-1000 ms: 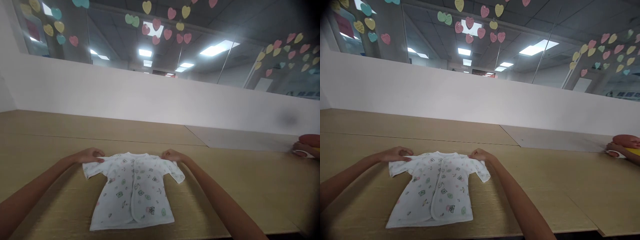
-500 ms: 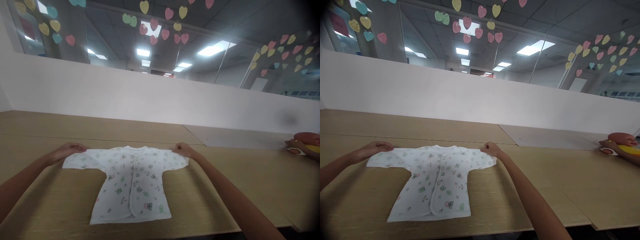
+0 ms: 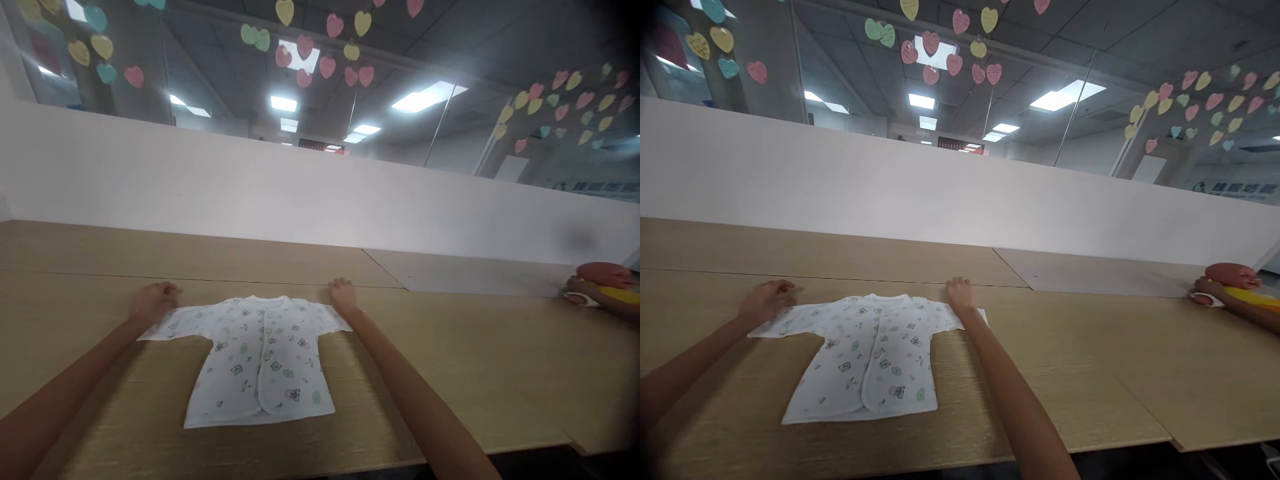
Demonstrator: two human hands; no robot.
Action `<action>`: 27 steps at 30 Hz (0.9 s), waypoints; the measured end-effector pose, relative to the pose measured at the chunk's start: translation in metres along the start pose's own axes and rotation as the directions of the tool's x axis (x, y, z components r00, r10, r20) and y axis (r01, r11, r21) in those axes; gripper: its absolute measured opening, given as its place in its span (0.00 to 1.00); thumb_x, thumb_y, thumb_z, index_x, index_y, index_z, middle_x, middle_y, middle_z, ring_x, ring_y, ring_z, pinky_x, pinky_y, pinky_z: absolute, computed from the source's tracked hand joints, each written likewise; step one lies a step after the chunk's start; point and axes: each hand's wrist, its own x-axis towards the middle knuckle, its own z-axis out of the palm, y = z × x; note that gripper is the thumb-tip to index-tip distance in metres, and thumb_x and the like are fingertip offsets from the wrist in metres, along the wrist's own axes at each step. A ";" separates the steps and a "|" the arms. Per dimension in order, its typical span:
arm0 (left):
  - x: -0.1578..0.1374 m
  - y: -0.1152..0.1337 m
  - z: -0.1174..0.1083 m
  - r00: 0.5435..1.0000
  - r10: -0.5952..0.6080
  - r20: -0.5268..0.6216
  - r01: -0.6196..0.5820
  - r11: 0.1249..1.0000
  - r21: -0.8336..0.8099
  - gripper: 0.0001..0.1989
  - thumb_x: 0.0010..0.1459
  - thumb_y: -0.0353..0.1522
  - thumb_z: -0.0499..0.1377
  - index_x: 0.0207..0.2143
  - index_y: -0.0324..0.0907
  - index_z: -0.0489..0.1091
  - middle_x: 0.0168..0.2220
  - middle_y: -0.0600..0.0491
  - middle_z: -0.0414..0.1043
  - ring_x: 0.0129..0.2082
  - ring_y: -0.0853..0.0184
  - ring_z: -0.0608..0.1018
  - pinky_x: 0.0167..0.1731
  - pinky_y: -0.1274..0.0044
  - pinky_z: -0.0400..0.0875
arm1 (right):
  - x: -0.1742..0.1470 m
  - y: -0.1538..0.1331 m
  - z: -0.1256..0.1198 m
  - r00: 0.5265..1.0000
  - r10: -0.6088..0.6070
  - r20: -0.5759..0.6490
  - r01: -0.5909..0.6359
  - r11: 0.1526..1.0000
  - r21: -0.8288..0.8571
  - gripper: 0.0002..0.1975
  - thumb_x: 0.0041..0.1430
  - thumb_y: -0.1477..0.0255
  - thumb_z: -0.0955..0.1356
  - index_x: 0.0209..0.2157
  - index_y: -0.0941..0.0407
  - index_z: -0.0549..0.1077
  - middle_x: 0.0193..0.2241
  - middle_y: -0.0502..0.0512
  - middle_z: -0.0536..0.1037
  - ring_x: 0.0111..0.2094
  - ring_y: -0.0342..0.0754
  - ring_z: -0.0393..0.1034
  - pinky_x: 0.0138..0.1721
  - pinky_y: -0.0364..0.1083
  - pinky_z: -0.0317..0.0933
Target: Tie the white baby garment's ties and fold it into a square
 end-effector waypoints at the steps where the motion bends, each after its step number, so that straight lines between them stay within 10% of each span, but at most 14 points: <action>1: -0.003 0.016 0.006 0.999 0.033 0.009 -0.033 0.999 0.025 0.13 0.47 0.38 0.56 0.35 0.42 0.68 0.35 0.51 0.74 0.37 0.60 0.73 0.33 0.75 0.64 | -0.002 -0.017 0.000 1.000 -0.024 -0.008 0.024 0.999 0.026 0.13 0.58 0.79 0.59 0.42 0.64 0.70 0.43 0.70 0.71 0.47 0.55 0.63 0.45 0.50 0.54; 7: -0.050 0.141 0.068 0.898 0.381 0.218 -0.359 0.924 -0.136 0.14 0.54 0.37 0.50 0.38 0.42 0.71 0.43 0.48 0.72 0.45 0.61 0.71 0.45 0.73 0.61 | -0.014 -0.102 0.016 0.993 -0.004 0.115 -0.020 0.979 0.203 0.18 0.60 0.64 0.59 0.46 0.61 0.68 0.45 0.66 0.69 0.47 0.58 0.63 0.42 0.52 0.58; 10: -0.063 0.169 0.094 0.933 0.288 0.219 -0.285 0.958 -0.045 0.15 0.56 0.38 0.49 0.38 0.41 0.72 0.40 0.46 0.72 0.45 0.59 0.70 0.45 0.70 0.60 | -0.012 -0.114 0.021 0.988 0.080 0.133 -0.104 0.977 0.186 0.18 0.60 0.65 0.59 0.46 0.61 0.68 0.46 0.69 0.68 0.47 0.60 0.62 0.43 0.56 0.57; 27: -0.053 0.164 0.114 0.949 0.265 0.173 -0.259 0.964 -0.056 0.12 0.56 0.35 0.51 0.33 0.41 0.73 0.36 0.48 0.74 0.39 0.60 0.71 0.40 0.71 0.60 | -0.008 -0.141 0.041 0.997 0.000 -0.071 0.031 0.898 0.439 0.13 0.60 0.75 0.58 0.42 0.57 0.70 0.43 0.59 0.72 0.45 0.50 0.62 0.45 0.47 0.52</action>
